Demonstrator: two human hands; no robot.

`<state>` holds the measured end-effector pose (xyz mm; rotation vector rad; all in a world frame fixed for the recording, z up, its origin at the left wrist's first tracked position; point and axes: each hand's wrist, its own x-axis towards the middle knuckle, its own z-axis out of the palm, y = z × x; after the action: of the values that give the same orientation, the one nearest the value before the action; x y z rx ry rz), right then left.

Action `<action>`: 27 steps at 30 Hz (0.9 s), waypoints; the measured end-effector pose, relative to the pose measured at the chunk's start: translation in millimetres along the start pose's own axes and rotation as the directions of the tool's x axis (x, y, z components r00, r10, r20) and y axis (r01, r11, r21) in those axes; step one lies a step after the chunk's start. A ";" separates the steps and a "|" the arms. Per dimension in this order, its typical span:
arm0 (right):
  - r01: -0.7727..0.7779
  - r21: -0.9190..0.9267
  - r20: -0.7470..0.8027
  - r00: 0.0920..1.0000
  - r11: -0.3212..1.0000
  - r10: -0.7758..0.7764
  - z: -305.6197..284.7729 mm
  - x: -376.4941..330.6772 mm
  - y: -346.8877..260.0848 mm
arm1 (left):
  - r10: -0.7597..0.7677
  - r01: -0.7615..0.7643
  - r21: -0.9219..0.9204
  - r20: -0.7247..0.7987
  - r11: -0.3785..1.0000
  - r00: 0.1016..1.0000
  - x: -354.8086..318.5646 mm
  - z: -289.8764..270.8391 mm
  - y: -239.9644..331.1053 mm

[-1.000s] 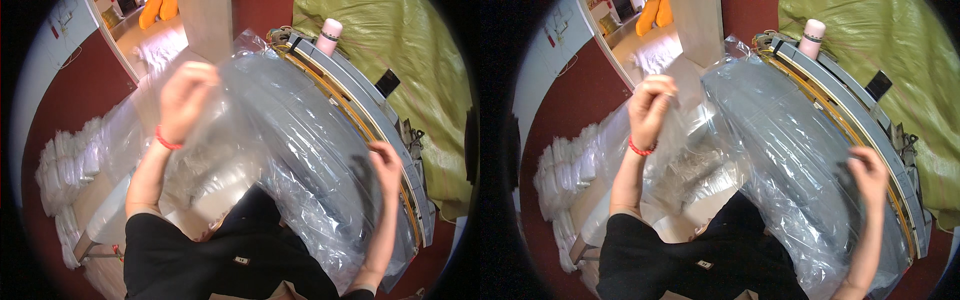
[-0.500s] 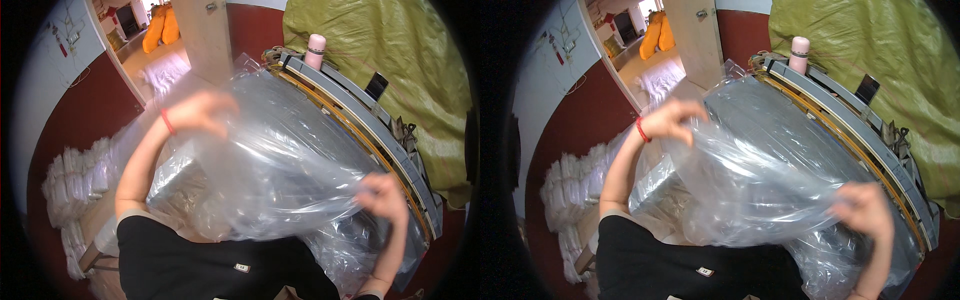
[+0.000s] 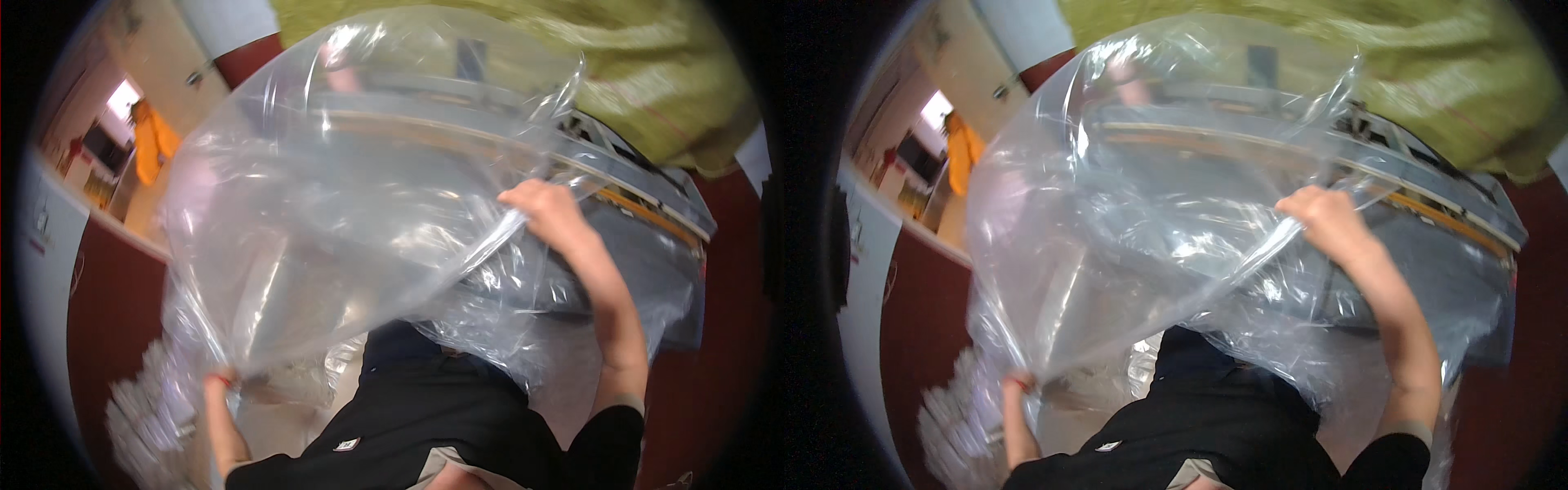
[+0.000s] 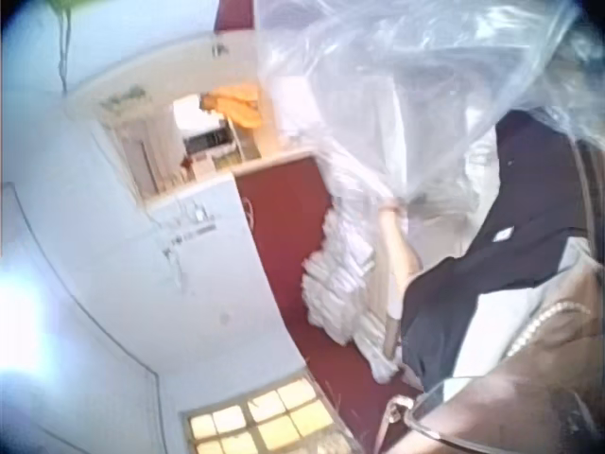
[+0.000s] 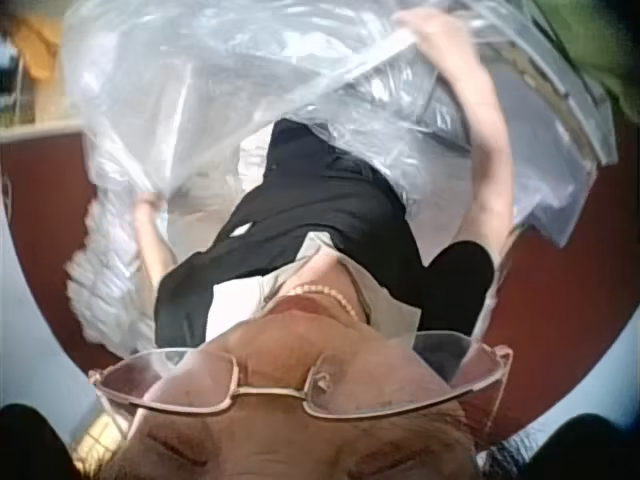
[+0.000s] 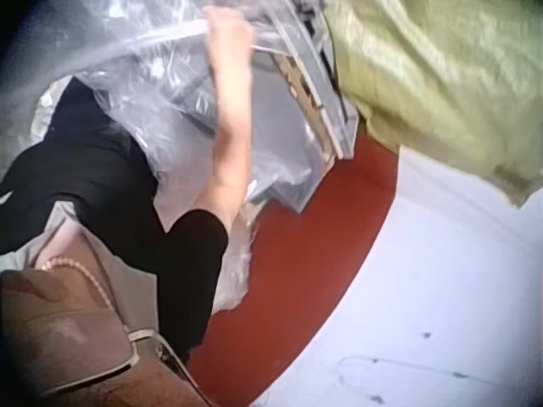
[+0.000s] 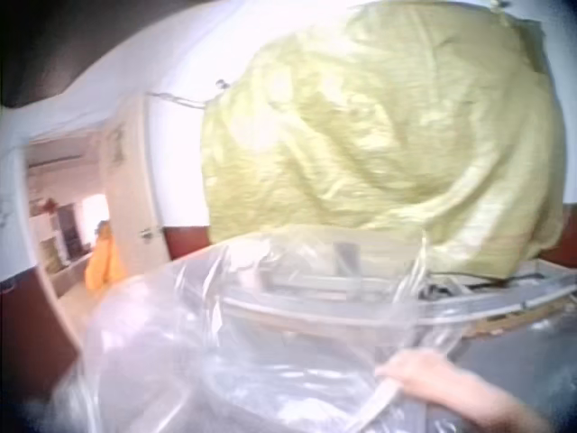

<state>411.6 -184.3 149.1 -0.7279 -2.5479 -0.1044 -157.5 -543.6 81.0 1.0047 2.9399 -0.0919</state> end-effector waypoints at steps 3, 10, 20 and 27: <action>-0.091 -0.006 0.043 0.995 0.996 0.092 10.6 -31.7 2.2 | 0.079 -0.109 0.042 0.442 0.993 0.894 -65.3 62.8 42.8; -0.028 -0.021 -0.035 0.999 0.999 0.027 -14.5 -69.9 -11.4 | 0.543 -0.640 0.128 0.422 0.757 0.726 -40.1 6.5 133.9; 0.108 -0.230 -0.023 0.993 0.967 -0.117 -21.6 -109.3 -39.1 | 0.808 -0.864 -0.324 -0.571 -0.386 -0.147 -140.6 -97.4 542.1; -0.115 -0.379 -0.135 0.988 0.918 0.068 -46.7 -157.0 -15.7 | 0.983 -0.622 -0.776 0.013 -0.107 -0.185 -180.6 -76.3 633.3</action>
<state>539.9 -282.1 116.9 -0.9556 -2.3970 -0.6156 372.1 -148.8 137.8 2.0632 0.8105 0.3520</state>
